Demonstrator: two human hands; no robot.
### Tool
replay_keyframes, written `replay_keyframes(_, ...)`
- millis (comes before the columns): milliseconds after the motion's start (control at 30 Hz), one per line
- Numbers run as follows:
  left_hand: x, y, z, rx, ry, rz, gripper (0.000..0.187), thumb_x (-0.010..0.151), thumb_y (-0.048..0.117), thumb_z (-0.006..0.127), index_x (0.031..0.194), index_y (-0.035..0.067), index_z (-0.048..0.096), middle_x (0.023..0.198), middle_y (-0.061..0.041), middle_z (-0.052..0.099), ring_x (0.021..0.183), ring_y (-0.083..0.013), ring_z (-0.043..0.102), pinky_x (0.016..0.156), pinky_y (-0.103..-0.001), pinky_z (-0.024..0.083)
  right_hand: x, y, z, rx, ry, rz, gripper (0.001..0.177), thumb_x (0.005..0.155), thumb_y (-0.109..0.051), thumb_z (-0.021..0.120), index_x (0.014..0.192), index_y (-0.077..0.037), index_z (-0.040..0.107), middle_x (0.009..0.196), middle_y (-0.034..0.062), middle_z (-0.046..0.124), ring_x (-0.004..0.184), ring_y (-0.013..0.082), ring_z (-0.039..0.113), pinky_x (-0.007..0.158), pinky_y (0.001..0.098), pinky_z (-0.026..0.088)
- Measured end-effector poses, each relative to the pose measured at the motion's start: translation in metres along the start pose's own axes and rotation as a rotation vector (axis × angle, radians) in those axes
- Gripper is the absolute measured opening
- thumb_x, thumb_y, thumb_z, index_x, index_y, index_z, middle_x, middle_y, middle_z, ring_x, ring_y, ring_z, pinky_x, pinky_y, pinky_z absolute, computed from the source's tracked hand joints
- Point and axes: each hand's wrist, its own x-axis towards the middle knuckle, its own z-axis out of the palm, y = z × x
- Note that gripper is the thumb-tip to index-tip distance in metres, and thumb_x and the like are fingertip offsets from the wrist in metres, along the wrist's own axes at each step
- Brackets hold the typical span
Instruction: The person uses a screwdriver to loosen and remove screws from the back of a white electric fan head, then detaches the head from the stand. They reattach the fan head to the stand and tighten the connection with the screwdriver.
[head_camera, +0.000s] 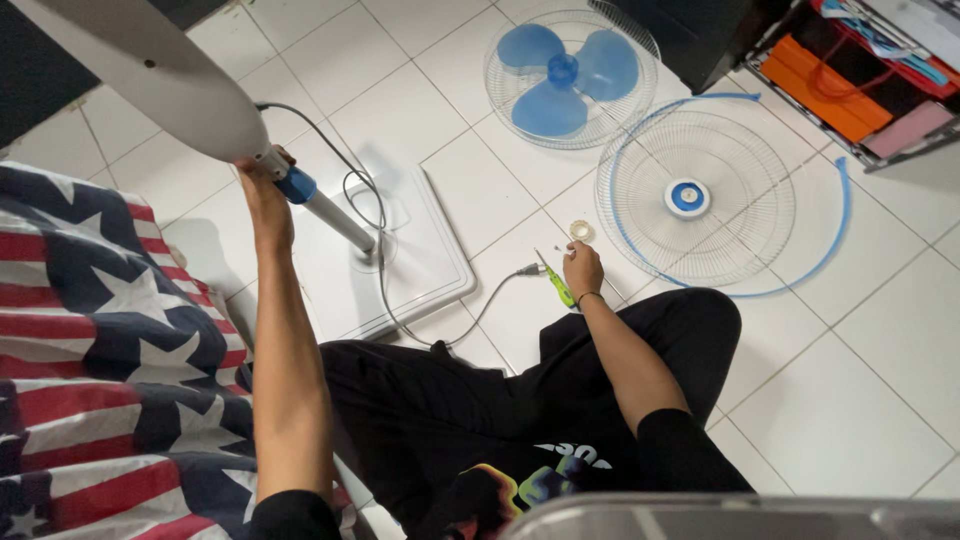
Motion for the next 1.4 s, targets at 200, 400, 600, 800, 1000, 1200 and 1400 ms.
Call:
replay_keyframes(200,-0.005,-0.002,0.000,0.034,-0.001,-0.031,0.091,0.090,0.089,0.028,0.116,0.006,0.054,0.102,-0.004,0.058,0.093,-0.0132,0.052,0.083,-0.029,0.044,0.010,-0.007,0.023,0.025,0.004,0.095,0.030,0.085,-0.014,0.070,0.114,-0.015,0.077,0.104,0.0141,0.074,0.099,0.0345,0.069,0.087,0.0451,0.056)
replay_keyframes(400,-0.002,-0.006,-0.003,-0.030,-0.043,-0.030,0.087,0.094,0.086,0.027,0.114,0.007,0.057,0.101,-0.001,0.057,0.092,-0.0109,0.050,0.081,-0.027,0.042,0.013,-0.018,0.029,-0.020,0.064,0.078,0.029,0.079,-0.018,0.074,0.108,-0.014,0.078,0.105,0.0150,0.074,0.098,0.0367,0.069,0.083,0.0483,0.056)
replay_keyframes(600,-0.004,0.006,0.002,-0.026,-0.016,-0.109,0.090,0.087,0.089,0.029,0.115,0.008,0.057,0.098,-0.001,0.056,0.086,-0.0102,0.049,0.072,-0.027,0.041,0.014,-0.024,0.031,0.009,0.087,0.106,0.014,0.088,-0.019,0.071,0.094,-0.009,0.078,0.099,0.0148,0.076,0.089,0.0337,0.072,0.080,0.0439,0.058)
replay_keyframes(800,-0.006,0.014,0.004,-0.059,-0.060,-0.140,0.090,0.089,0.090,0.027,0.117,0.010,0.055,0.101,-0.001,0.054,0.090,-0.0118,0.047,0.079,-0.028,0.041,-0.001,-0.066,0.058,0.655,0.009,0.063,0.011,0.089,-0.009,0.071,0.093,-0.005,0.062,0.089,0.0104,0.075,0.080,0.0201,0.074,0.071,0.0308,0.059)
replay_keyframes(1000,-0.005,0.014,0.004,-0.052,-0.076,-0.139,0.089,0.090,0.089,0.026,0.117,0.009,0.054,0.102,-0.002,0.053,0.091,-0.0135,0.047,0.080,-0.030,0.041,-0.028,-0.190,0.075,0.893,-0.139,-0.251,0.015,0.090,-0.006,0.077,0.101,0.003,0.071,0.095,0.0095,0.075,0.088,0.0138,0.071,0.080,0.0256,0.058)
replay_keyframes(1200,-0.006,0.014,0.004,-0.015,-0.067,-0.118,0.090,0.090,0.089,0.023,0.120,0.009,0.051,0.103,-0.003,0.055,0.092,-0.0144,0.049,0.083,-0.030,0.043,-0.059,-0.316,0.064,1.087,-0.298,-0.282,0.025,0.097,-0.008,0.067,0.119,0.004,0.070,0.100,0.0117,0.076,0.088,0.0139,0.073,0.081,0.0256,0.061)
replay_keyframes(1400,-0.004,0.012,0.005,-0.040,-0.078,-0.099,0.089,0.090,0.087,0.026,0.122,0.008,0.049,0.102,-0.004,0.054,0.089,-0.0151,0.049,0.078,-0.031,0.044,-0.076,-0.367,0.069,1.126,-0.287,-0.444,0.024,0.098,-0.007,0.068,0.118,0.004,0.064,0.097,0.0102,0.073,0.095,0.0134,0.073,0.085,0.0257,0.060)
